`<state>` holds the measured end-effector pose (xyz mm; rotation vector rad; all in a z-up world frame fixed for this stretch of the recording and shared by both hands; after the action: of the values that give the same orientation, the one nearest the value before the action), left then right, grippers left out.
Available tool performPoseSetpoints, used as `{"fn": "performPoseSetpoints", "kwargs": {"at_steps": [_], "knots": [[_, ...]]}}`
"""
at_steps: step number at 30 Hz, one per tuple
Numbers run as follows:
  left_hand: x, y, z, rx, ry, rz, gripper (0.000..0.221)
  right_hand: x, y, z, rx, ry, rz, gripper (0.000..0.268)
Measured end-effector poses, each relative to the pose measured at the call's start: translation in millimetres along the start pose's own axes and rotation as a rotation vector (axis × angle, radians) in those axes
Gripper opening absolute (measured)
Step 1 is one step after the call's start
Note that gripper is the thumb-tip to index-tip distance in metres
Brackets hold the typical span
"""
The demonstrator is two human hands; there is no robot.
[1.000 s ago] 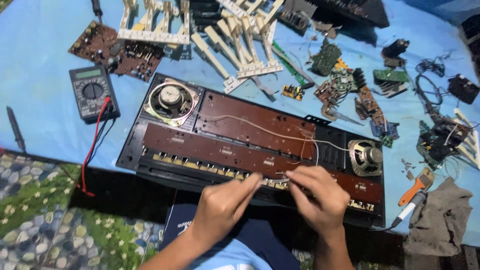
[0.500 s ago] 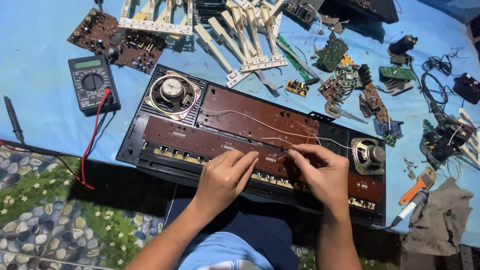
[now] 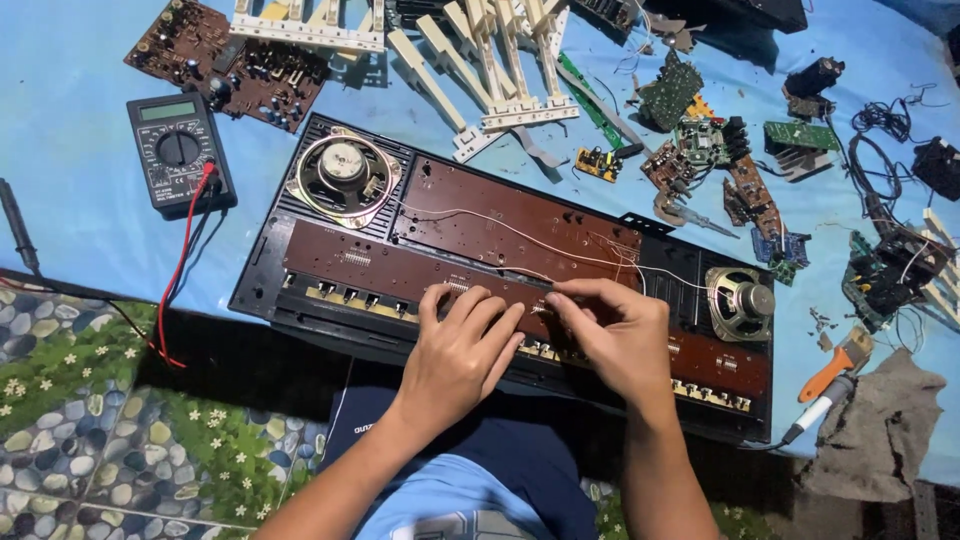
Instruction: Connecting internal wiring and components to the circuit board of a disassembled electronic keyboard.
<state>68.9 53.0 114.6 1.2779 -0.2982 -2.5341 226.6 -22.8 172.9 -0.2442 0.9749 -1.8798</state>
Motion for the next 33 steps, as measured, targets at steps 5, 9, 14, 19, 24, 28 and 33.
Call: {"fn": "performPoseSetpoints", "kwargs": {"at_steps": [5, 9, 14, 19, 24, 28, 33], "knots": [[0.8, -1.5, -1.3, -0.007, -0.052, 0.003, 0.023, -0.8, 2.7, -2.9, 0.000, 0.004, 0.014, 0.014], [2.0, -2.0, -3.3, -0.014, -0.056, 0.001, 0.021, -1.1, -1.0, -3.5, 0.032, 0.016, 0.025, 0.014], [3.1, -2.5, -4.2, -0.013, -0.038, 0.015, 0.020, -0.8, 1.0, -1.6, 0.091, 0.050, 0.082, 0.014], [0.7, -1.5, -3.6, -0.005, -0.035, 0.007, 0.020, 0.1, -5.7, 1.4, 0.108, 0.084, 0.126, 0.014], [2.2, -1.8, -3.1, 0.005, -0.027, 0.023, 0.020, 0.4, -9.7, 0.5, 0.124, 0.084, 0.173, 0.013], [2.1, -1.5, -3.2, -0.003, -0.023, 0.026, 0.020, 1.2, -12.3, -0.3, 0.130, 0.075, 0.187, 0.012], [0.2, -0.9, -1.2, -0.008, -0.061, 0.015, 0.024, 2.6, -18.0, 2.1, 0.143, 0.077, 0.216, 0.011]]}}
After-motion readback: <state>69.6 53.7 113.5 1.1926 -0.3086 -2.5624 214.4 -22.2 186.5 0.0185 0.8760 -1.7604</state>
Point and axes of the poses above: each hand's wrist, its own x-axis away from the middle knuckle, its own z-axis out of the back of the hand, y = z × x, the point moved 4 cm from there along -x, towards the middle knuckle, and after that the axes turned 4 degrees about -y, right-handed, at the moved point
